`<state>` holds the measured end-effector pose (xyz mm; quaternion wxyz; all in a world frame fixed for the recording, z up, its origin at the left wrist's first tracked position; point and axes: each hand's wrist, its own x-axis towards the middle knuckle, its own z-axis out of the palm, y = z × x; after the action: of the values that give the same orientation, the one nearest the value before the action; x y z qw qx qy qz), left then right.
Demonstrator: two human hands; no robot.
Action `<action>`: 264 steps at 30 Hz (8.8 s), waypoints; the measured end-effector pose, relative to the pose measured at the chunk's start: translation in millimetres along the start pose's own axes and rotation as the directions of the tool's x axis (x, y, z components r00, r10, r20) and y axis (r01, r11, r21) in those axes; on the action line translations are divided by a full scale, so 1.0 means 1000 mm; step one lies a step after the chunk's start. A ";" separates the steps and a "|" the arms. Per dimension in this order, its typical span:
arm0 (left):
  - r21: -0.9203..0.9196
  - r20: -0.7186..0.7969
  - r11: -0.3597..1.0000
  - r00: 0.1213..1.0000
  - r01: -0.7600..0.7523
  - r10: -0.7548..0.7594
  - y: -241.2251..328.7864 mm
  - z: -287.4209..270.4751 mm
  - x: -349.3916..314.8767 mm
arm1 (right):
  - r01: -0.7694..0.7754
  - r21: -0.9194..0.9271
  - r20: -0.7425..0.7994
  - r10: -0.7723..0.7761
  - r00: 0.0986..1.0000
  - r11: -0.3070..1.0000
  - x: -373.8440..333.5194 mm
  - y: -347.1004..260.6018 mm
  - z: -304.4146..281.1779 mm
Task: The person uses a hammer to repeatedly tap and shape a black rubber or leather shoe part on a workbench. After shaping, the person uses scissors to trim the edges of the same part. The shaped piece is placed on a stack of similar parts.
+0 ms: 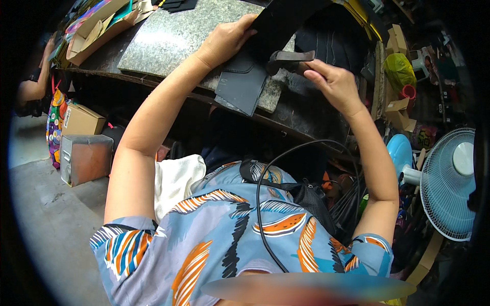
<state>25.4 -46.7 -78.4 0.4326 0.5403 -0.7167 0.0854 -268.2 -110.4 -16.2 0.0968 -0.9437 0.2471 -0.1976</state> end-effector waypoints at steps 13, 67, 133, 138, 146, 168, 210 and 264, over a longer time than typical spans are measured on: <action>0.194 -0.131 0.957 0.972 0.216 -0.193 -0.023 0.018 -0.014 | 0.040 0.109 0.012 -0.042 0.999 0.993 -0.011 -0.005 -0.008; 0.377 -0.623 0.898 0.779 0.225 0.067 -0.101 -0.011 0.142 | 0.119 -0.207 -0.015 -0.125 0.992 0.971 -0.063 0.028 -0.004; 0.134 0.331 0.926 0.865 0.354 -0.378 0.097 -0.003 -0.004 | 0.089 -0.206 -0.027 -0.096 0.995 0.975 -0.058 0.038 0.004; -0.023 0.276 0.941 0.907 0.337 -0.318 0.110 0.013 -0.004 | -0.034 0.017 -0.105 0.036 0.994 0.999 -0.045 0.030 0.003; -0.762 0.454 0.262 0.777 0.592 -0.437 0.096 0.006 0.010 | -0.164 0.216 -0.125 0.194 0.973 0.962 -0.028 0.026 0.002; -0.094 0.732 0.917 0.651 0.387 -0.200 0.022 -0.047 0.012 | 0.013 0.024 -0.223 -0.007 0.975 1.000 0.017 0.030 -0.004; -0.072 0.134 0.997 0.990 -0.034 0.043 0.006 0.026 0.031 | -0.079 0.291 -0.039 0.094 0.995 0.954 0.003 0.005 -0.004; 0.492 0.008 0.840 0.966 -0.230 0.260 0.063 0.144 0.221 | 0.149 -0.210 -0.032 -0.159 0.987 0.966 -0.056 0.024 0.001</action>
<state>-114.0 -261.4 12.8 0.2886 0.5331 -0.7216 0.3344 -322.9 -102.4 -41.8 -0.0236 -0.9599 0.1945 -0.2004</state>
